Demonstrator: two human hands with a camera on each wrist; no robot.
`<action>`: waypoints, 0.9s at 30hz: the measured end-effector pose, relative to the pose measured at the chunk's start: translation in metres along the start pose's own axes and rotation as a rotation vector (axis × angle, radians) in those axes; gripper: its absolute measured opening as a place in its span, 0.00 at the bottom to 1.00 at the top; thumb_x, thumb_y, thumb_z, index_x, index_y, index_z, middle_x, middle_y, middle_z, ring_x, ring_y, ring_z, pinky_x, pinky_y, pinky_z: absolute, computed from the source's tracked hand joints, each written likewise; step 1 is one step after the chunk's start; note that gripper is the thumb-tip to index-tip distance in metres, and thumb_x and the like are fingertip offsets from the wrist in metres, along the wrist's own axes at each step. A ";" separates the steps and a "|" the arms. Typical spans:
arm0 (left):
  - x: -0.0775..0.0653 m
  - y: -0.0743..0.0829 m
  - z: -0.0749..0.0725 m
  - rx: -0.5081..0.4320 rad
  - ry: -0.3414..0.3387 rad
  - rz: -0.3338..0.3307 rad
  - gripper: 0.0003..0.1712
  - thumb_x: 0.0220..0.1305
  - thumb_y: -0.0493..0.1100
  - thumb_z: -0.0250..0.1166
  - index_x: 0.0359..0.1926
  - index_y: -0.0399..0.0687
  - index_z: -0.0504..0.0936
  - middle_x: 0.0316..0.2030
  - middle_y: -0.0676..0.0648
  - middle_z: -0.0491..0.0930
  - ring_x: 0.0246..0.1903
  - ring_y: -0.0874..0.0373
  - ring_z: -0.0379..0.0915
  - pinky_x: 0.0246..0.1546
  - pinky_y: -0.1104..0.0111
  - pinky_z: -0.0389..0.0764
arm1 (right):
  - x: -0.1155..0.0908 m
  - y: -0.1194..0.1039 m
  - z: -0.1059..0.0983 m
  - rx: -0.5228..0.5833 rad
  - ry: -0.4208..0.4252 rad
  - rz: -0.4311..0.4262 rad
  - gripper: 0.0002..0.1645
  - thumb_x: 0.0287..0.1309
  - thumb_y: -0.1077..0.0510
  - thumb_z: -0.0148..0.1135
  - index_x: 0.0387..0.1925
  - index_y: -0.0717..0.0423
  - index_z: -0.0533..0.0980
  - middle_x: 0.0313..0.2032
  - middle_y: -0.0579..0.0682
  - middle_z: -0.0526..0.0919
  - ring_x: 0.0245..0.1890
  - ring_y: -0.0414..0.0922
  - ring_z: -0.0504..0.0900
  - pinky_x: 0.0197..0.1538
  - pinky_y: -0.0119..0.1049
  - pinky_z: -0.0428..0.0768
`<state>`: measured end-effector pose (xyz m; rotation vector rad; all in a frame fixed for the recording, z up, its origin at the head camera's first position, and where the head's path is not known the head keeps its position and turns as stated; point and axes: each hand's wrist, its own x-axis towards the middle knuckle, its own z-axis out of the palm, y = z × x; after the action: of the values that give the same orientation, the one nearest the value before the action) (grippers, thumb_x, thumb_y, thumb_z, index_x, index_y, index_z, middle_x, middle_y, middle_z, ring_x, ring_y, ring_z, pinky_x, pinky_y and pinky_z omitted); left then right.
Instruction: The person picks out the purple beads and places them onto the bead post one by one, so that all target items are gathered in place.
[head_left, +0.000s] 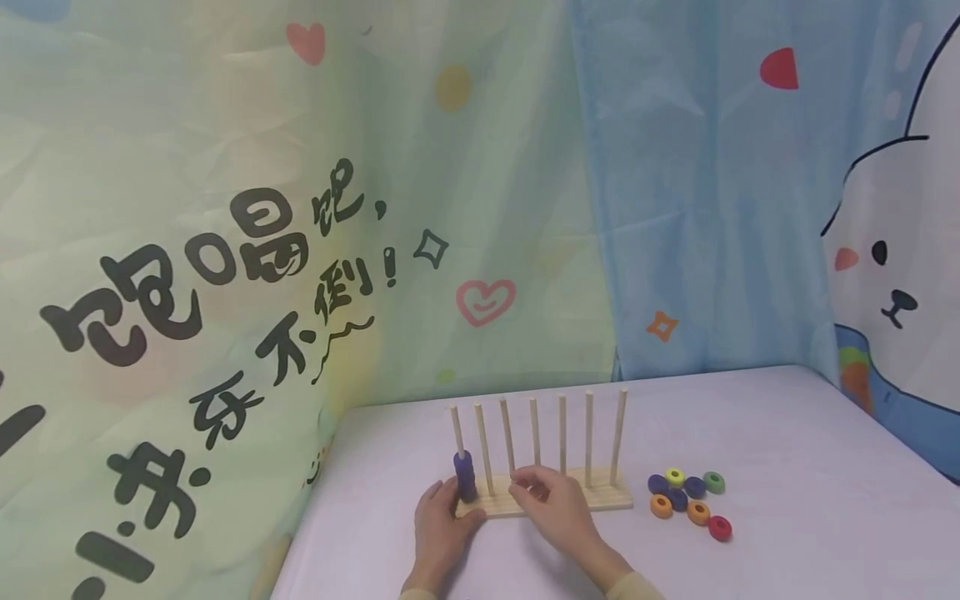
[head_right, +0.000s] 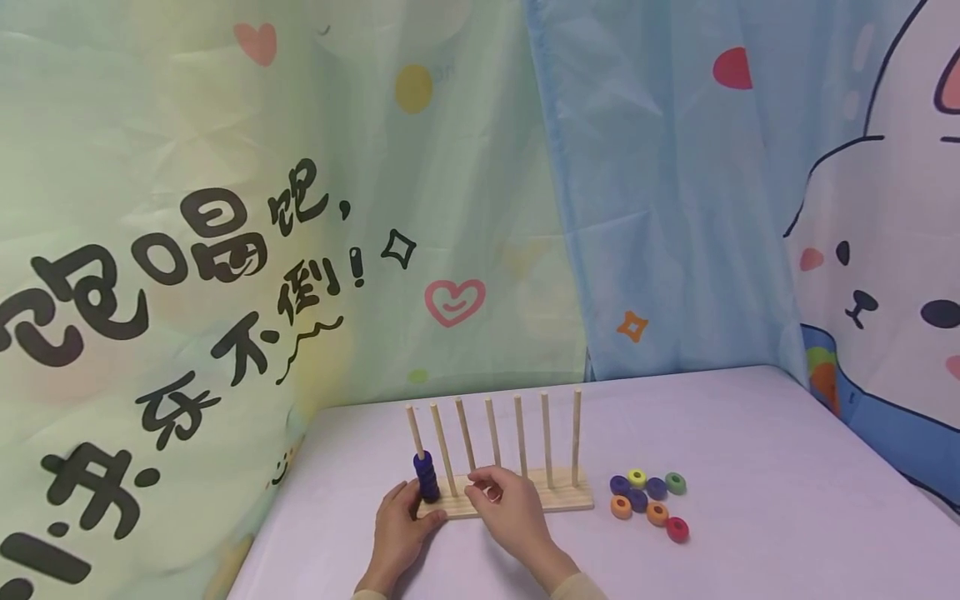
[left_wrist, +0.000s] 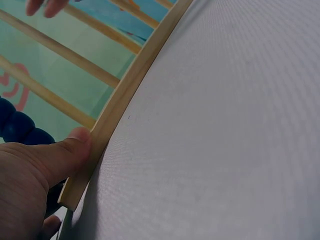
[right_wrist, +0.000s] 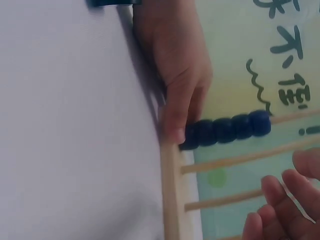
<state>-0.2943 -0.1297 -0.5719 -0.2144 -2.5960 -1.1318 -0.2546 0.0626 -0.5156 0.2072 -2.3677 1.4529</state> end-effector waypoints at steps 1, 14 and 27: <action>0.000 0.001 -0.001 -0.003 0.002 0.001 0.35 0.45 0.49 0.77 0.57 0.46 0.80 0.55 0.42 0.80 0.61 0.36 0.67 0.65 0.41 0.63 | -0.002 0.003 0.000 0.000 -0.002 0.006 0.07 0.56 0.56 0.69 0.38 0.49 0.83 0.31 0.37 0.85 0.30 0.34 0.79 0.37 0.27 0.80; 0.001 -0.001 0.002 -0.018 -0.024 -0.049 0.35 0.48 0.50 0.76 0.58 0.47 0.79 0.57 0.42 0.79 0.64 0.37 0.64 0.66 0.41 0.59 | -0.026 0.023 -0.012 -0.017 0.046 0.065 0.08 0.53 0.60 0.71 0.36 0.47 0.83 0.31 0.37 0.84 0.31 0.33 0.79 0.37 0.29 0.82; 0.001 0.003 0.000 -0.023 -0.032 -0.058 0.32 0.48 0.48 0.76 0.57 0.50 0.80 0.57 0.44 0.80 0.64 0.37 0.63 0.66 0.40 0.59 | -0.039 0.041 -0.033 -0.050 0.101 0.182 0.10 0.53 0.62 0.71 0.38 0.48 0.83 0.33 0.39 0.85 0.31 0.33 0.79 0.37 0.27 0.81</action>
<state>-0.2943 -0.1277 -0.5701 -0.1642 -2.6341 -1.1880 -0.2239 0.1083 -0.5507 -0.0944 -2.3892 1.4438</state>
